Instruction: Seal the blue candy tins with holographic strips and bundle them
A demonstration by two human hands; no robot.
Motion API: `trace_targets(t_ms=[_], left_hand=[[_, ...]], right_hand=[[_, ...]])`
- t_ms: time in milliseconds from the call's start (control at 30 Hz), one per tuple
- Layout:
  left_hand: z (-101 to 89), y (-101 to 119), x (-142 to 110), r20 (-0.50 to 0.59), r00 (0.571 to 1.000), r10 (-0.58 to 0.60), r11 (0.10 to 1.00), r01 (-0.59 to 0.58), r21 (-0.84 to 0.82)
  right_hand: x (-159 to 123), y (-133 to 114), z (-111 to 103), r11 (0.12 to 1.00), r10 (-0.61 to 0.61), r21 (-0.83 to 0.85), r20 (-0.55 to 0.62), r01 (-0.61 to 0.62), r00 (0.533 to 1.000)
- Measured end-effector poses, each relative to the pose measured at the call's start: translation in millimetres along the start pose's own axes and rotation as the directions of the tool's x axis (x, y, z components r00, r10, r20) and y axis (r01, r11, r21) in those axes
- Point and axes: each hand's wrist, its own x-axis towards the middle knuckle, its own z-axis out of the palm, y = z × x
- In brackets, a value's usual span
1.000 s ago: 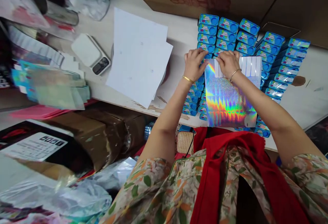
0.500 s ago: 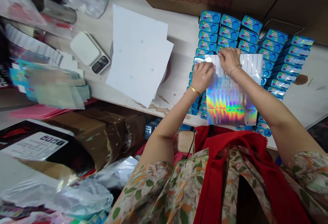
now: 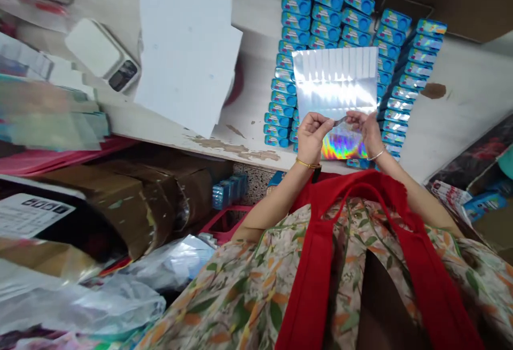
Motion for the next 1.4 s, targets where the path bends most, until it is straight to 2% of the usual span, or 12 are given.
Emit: trace_targets(t_ms=[100, 167, 300, 433, 500, 633, 767, 867, 933, 1067, 1200, 1400], left_hand=[[20.4, -19.7, -22.8, 0.103, 0.989, -0.105, 0.992, 0.112, -0.06], [32.5, -34.1, -38.1, 0.172, 0.966, -0.196, 0.978, 0.205, -0.036], [54.6, -60.3, -61.9, 0.266, 0.903, -0.338, 0.94, 0.34, 0.04], [74.3, -73.3, -79.1, 0.355, 0.881, -0.313, 0.948, 0.313, 0.057], [82.2, -75.8, -85.7, 0.398, 0.873, -0.283, 0.957, 0.282, 0.062], [93.1, -82.2, -93.5, 0.425, 0.865, -0.268, 0.963, 0.259, 0.079], [97.7, -94.8, -93.7, 0.418, 0.866, -0.275, 0.961, 0.24, 0.137], [98.5, -106.6, -89.5, 0.415, 0.875, -0.252, 0.953, 0.149, 0.263], [98.8, -113.4, -86.6, 0.419, 0.89, -0.179, 0.928, 0.012, 0.372], [101.5, -119.2, -85.9, 0.426, 0.904, -0.043, 0.735, -0.26, 0.626], [107.1, -114.8, -91.6, 0.432, 0.899, -0.069, 0.52, -0.337, 0.785], [112.3, -107.4, -98.4, 0.458, 0.882, -0.114, 0.389, -0.384, 0.837]], right_hand=[[-61.3, 4.8, -26.2, 0.965, 0.177, 0.198, 0.0, -0.174, 0.984], [-89.7, 9.8, -42.4, 0.949, 0.22, 0.248, -0.08, -0.194, 0.972], [-127.6, 35.1, -75.8, 0.962, 0.221, 0.214, -0.251, -0.168, 0.942], [-151.3, 72.9, -99.0, 0.966, 0.254, 0.164, -0.466, -0.199, 0.848], [-160.3, 85.2, -102.2, 0.938, 0.339, 0.234, -0.465, -0.255, 0.818], [-174.5, 86.8, -94.7, 0.863, 0.437, 0.405, -0.3, -0.301, 0.848], [-179.0, 84.3, -87.9, 0.898, 0.372, 0.383, -0.392, -0.219, 0.841], [-176.0, 93.4, -92.5, 0.944, 0.288, 0.283, -0.464, -0.167, 0.838], [-172.7, 102.4, -98.2, 0.974, 0.215, 0.172, -0.487, -0.148, 0.846], [-166.2, 120.0, -107.7, 0.992, 0.096, -0.025, -0.495, -0.125, 0.863], [-162.7, 134.4, -112.0, 0.971, 0.016, -0.202, -0.472, -0.126, 0.882], [-161.3, 147.6, -111.3, 0.943, -0.003, -0.297, -0.457, -0.149, 0.89]])
